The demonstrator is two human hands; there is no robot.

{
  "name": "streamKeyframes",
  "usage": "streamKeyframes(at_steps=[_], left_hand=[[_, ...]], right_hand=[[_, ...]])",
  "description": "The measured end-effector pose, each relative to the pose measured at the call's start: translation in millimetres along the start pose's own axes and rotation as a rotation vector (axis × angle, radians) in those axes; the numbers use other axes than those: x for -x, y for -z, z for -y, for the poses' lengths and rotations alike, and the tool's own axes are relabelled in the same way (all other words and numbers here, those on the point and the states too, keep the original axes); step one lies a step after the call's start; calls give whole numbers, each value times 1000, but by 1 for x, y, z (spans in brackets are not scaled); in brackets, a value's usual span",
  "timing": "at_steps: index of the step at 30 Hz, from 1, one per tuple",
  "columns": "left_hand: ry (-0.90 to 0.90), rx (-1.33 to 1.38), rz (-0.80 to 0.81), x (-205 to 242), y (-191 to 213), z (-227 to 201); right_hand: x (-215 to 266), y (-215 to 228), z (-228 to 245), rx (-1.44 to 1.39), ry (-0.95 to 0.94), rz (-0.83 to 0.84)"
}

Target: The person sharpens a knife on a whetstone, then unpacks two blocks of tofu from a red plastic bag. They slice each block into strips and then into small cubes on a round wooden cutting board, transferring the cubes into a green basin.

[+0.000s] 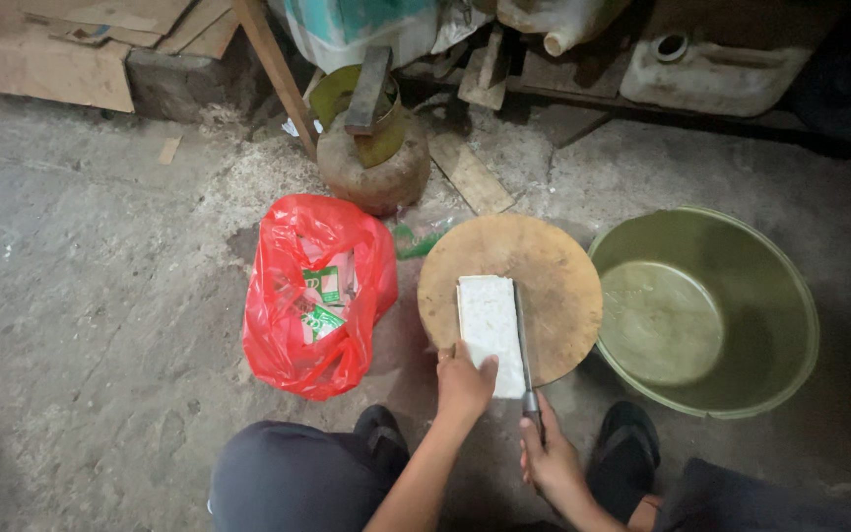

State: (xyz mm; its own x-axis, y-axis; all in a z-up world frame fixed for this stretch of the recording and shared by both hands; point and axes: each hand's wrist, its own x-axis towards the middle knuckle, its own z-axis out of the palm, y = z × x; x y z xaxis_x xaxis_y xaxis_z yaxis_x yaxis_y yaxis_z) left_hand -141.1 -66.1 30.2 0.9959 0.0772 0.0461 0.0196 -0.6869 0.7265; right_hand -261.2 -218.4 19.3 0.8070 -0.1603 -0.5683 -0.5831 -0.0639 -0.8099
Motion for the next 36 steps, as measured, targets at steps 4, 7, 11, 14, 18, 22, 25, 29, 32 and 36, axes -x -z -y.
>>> streamKeyframes(at_steps=[4, 7, 11, 14, 18, 22, 25, 29, 32, 36], left_hand=[[-154, 216, 24, -21, -3, -2], [149, 300, 262, -30, -8, -5], [101, 233, 275, -39, -7, 0], [73, 298, 181, -48, -9, 3], [50, 255, 142, -57, -11, 2], [91, 255, 173, -54, -9, 3], [65, 237, 207, -58, -8, 6], [27, 173, 243, -56, -9, 8], [69, 185, 294, -53, -2, 3], [51, 105, 274, -54, 18, -18]], right_hand=[[-30, 24, 24, 332, -51, -124], [-55, 58, 44, 612, 411, -251], [-58, 87, 64, 691, 333, -181], [-46, 79, 68, 738, 224, -183], [-43, 61, 72, 754, 394, -318], [-51, 64, 69, 905, 214, -278], [-58, 73, 64, 779, 323, -287], [-52, 75, 51, 755, 249, -246], [-42, 71, 52, 806, 175, -212], [-24, 69, 73, 859, 102, -129]])
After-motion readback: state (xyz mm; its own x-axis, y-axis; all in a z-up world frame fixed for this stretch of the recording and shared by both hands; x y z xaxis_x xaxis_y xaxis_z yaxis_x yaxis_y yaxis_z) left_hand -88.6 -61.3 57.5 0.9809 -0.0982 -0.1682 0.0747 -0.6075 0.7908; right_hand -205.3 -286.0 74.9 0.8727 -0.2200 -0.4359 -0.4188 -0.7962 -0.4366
